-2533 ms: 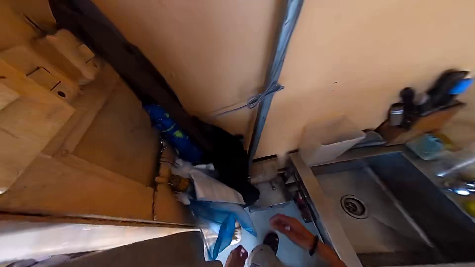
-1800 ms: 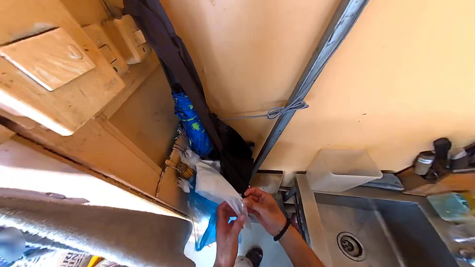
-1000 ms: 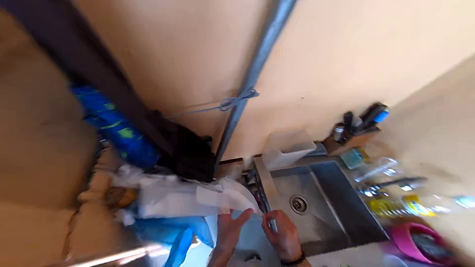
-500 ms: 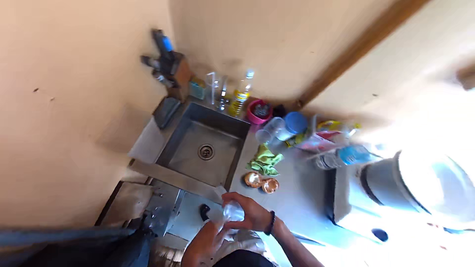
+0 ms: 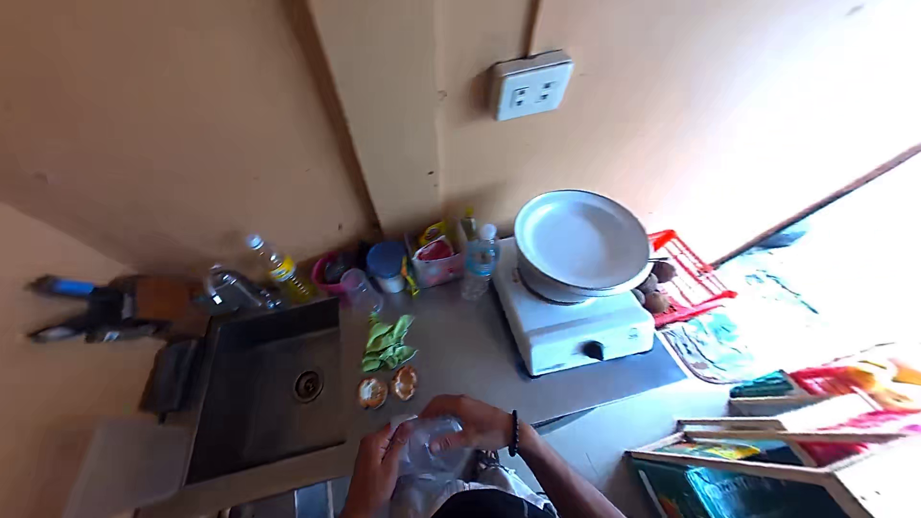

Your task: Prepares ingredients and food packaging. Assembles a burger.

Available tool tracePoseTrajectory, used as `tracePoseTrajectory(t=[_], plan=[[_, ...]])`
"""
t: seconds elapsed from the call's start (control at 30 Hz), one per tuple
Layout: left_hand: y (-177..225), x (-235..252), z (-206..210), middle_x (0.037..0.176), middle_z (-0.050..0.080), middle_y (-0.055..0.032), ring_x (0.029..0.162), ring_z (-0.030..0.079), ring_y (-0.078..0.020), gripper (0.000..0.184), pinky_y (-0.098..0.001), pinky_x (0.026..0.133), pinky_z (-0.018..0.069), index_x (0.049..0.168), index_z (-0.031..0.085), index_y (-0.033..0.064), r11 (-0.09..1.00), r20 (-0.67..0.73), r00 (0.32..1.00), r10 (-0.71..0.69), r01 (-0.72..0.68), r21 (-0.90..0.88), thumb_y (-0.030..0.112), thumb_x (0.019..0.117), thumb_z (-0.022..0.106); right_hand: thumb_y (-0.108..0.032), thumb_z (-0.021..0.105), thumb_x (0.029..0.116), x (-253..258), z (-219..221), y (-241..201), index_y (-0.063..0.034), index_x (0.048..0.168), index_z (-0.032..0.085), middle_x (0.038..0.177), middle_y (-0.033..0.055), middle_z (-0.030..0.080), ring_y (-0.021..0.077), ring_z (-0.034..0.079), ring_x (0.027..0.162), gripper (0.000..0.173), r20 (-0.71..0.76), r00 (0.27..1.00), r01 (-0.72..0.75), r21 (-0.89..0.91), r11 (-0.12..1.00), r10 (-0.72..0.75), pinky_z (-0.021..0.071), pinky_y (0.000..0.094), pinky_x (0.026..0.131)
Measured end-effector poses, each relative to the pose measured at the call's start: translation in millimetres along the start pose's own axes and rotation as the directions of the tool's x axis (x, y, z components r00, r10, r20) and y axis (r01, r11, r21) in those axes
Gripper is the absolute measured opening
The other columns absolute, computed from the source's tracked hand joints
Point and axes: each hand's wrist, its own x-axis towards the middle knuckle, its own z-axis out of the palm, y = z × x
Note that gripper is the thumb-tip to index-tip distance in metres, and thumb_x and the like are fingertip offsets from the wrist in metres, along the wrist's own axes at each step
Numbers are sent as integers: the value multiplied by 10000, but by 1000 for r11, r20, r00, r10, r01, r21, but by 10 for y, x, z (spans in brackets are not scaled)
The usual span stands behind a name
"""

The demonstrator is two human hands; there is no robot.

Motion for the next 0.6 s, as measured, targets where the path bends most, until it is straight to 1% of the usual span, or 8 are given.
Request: tracePoseTrajectory(t=[0.07,0.1,0.23,0.33,0.4,0.47,0.53,0.6], plan=[[103,160,121,985,752,-70,957,701,-59,317,-276,923,566,1069,739,-5,994,56,995,82,-86,71,192,1057,491,-299,688,981,-76,-55,89,34,1154,691,1077,174,719,241,689,1010,375,-135,991,31,29,999,-27,541,433,939],[152,235,174,971,747,-86,940,704,-83,308,-301,910,569,1066,735,-12,987,74,992,104,-112,117,191,1052,504,-257,677,992,-146,-77,109,38,1142,682,1004,169,720,231,696,921,331,-172,985,26,42,999,-19,559,426,872],[307,538,366,771,705,-97,710,676,-158,352,-389,723,573,1006,749,-5,942,151,978,144,-183,282,277,1047,543,-159,584,1033,-473,-161,142,64,1080,686,895,135,721,149,692,795,250,-280,960,68,122,990,-32,579,339,787],[219,728,518,755,716,-103,711,708,-208,388,-445,710,588,952,764,24,867,188,945,266,-320,383,349,1033,569,-202,593,1035,-622,-118,176,28,1059,722,856,81,732,90,663,713,265,-377,923,-14,171,985,78,568,287,713],[82,848,626,764,729,-97,730,728,-216,421,-457,710,599,905,763,37,794,165,898,408,-439,422,392,1027,571,-300,659,1003,-639,-42,156,-6,965,736,751,34,718,77,642,627,307,-495,837,-159,192,968,235,554,291,652],[-5,952,728,780,712,-90,758,707,-234,463,-466,744,573,856,761,51,716,147,841,521,-525,460,433,1024,559,-395,699,964,-617,32,99,-24,861,697,663,26,667,111,611,588,385,-625,697,-314,175,933,352,515,347,641],[-38,988,806,895,709,-117,896,673,-298,413,-511,873,516,880,781,69,703,122,828,547,-533,471,406,1014,583,-374,670,981,-595,117,103,-25,903,721,730,60,709,166,678,668,362,-721,594,-369,150,917,357,553,410,715],[-12,955,838,1044,699,-181,1046,647,-379,283,-581,979,476,963,788,78,760,47,864,502,-466,452,303,994,620,-267,598,1029,-567,188,144,-23,1049,764,872,84,769,188,742,760,296,-762,561,-338,148,929,325,614,421,790]])
